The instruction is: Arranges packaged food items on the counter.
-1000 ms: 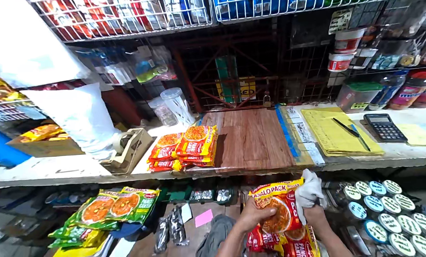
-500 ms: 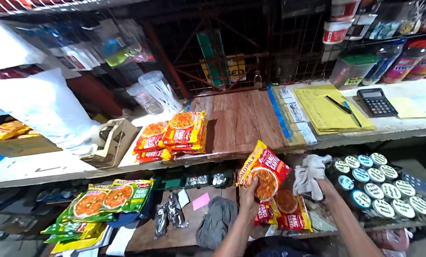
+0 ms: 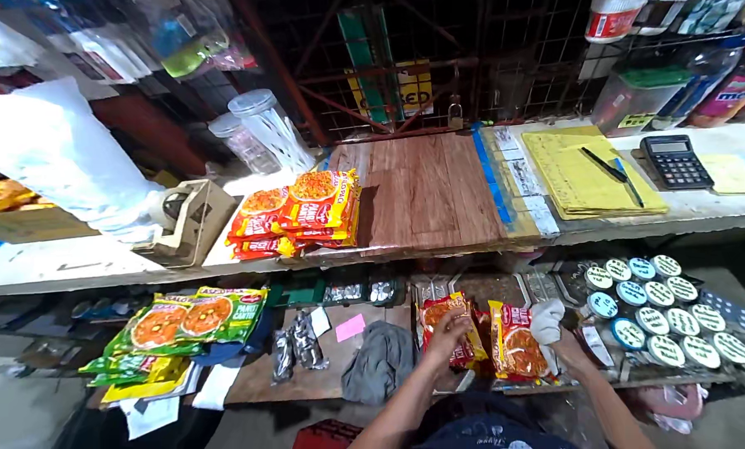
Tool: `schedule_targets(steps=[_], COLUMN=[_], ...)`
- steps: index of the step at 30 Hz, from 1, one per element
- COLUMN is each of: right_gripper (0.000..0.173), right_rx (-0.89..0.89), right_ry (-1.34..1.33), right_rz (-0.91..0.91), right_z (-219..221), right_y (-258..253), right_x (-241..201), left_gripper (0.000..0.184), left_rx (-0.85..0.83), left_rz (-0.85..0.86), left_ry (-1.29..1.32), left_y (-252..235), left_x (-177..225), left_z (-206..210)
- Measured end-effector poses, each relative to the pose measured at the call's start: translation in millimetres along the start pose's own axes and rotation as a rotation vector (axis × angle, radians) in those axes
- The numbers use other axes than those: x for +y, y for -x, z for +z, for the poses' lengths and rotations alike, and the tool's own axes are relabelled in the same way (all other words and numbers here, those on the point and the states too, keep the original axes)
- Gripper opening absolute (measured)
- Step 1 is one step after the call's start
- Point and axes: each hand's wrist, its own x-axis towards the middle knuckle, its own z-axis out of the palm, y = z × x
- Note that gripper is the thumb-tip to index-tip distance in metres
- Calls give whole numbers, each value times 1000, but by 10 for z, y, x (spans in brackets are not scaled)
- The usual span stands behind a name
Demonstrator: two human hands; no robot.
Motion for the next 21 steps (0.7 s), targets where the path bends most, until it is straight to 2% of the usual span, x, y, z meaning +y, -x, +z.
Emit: schedule_targets(steps=[4,7,9,11,13,16,18,20,21], right_gripper=[40,48,54,56,57,64,68,77,85], right_rx=[-34,-99,-84,44,184,245,161,-100,-267], right_ry=[254,680,854,803,630,358,289,328,378], right_rz=[23,15,5,-93,-229,-408,-530,-591,-644], right_z=[167,126,53,-21,-62,54,277,482,564], right_y=[-137,-180,-131,-67,23,290,555,775,781], right_x=[113,-148,-359,-486,-632,-1043,-1320,-1534,-1579], left_gripper=[30,29,28,26,25,32,46,56,58], left_rx=[15,18,44,90,145,174,114,22,19], left_rz=[54,64,59,81,164,194,85,-47,-58], left_ry=[61,74,78,75,35,116,260,450,518], left_y=[48,102,129,157,166,129,133,129,141], left_x=[67,26,-33,-69,-96,-56,60,178,235], left_z=[-148,-230,-262,-307,-366,-357,-257,-164,-115])
